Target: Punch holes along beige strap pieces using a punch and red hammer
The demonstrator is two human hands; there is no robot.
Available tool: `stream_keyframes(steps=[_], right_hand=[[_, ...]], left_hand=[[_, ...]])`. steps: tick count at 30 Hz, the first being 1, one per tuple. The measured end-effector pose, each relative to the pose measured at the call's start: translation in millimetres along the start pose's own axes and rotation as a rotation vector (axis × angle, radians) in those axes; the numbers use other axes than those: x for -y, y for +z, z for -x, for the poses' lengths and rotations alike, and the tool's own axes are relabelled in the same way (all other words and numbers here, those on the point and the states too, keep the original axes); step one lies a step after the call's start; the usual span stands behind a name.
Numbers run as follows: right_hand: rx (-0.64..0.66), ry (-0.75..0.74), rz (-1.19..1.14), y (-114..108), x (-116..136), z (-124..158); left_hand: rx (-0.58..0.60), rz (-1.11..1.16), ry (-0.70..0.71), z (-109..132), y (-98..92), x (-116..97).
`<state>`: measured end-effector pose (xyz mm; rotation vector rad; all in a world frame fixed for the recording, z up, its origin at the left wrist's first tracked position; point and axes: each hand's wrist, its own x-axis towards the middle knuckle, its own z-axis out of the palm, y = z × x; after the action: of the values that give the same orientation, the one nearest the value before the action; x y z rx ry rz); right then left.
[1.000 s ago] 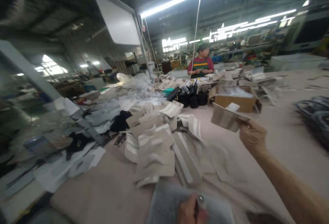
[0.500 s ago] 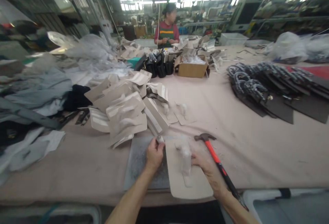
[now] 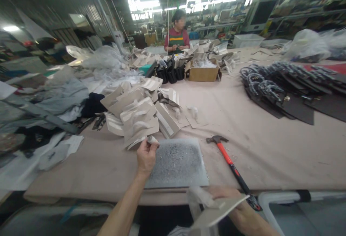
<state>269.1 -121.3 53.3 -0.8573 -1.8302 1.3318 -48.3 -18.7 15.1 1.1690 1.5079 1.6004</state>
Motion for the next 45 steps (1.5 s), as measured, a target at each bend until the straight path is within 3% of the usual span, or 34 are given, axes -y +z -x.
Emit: stream_keyframes(steps=[3,5,7,10,12,16,19,22,27,29,32,38,41,45], right_hand=[[-0.351,-0.035,0.093,-16,15,-12],[-0.603,-0.104,0.169,-24,11,-27],[-0.678,-0.177,0.17,-27,-3,-45],[-0.564,-0.251,0.144,-20,-31,-69],[-0.421,-0.262,0.167,-11,-48,-73],[-0.014,-0.178,0.107,14,-58,-49],[0.137,-0.054,-0.072,28,-45,-23],[0.091,0.036,-0.183,27,-28,-13],[-0.428,-0.09,-0.121,-5,-19,-37],[-0.501,-0.155,-0.022,-15,-23,-51],[-0.405,-0.221,0.152,-18,-40,-63],[0.072,-0.234,0.495,-12,-88,-33],[0.124,-0.211,0.579,-11,-100,-21],[0.121,-0.18,0.631,-7,-103,-25]], left_hand=[[0.012,0.041,0.031,-5,13.7,-19],[0.013,0.051,0.041,-9,18.0,-29],[0.004,0.064,0.04,-12,20.3,-34],[0.011,0.074,0.014,-9,22.7,-35],[0.045,0.07,0.0,-3,23.5,-30],[0.076,0.045,-0.021,10,23.8,-19],[0.062,0.056,-0.058,13,26.4,-16],[0.024,0.087,-0.056,9,31.4,-23],[0.009,0.137,-0.041,-4,37.1,-38],[0.017,0.142,-0.031,-7,39.2,-39],[0.061,0.13,-0.034,-4,45.1,-35],[0.213,0.141,-0.061,11,65.2,-21],[0.305,0.115,-0.061,15,78.4,-10],[0.413,0.174,-0.109,19,96.9,7]])
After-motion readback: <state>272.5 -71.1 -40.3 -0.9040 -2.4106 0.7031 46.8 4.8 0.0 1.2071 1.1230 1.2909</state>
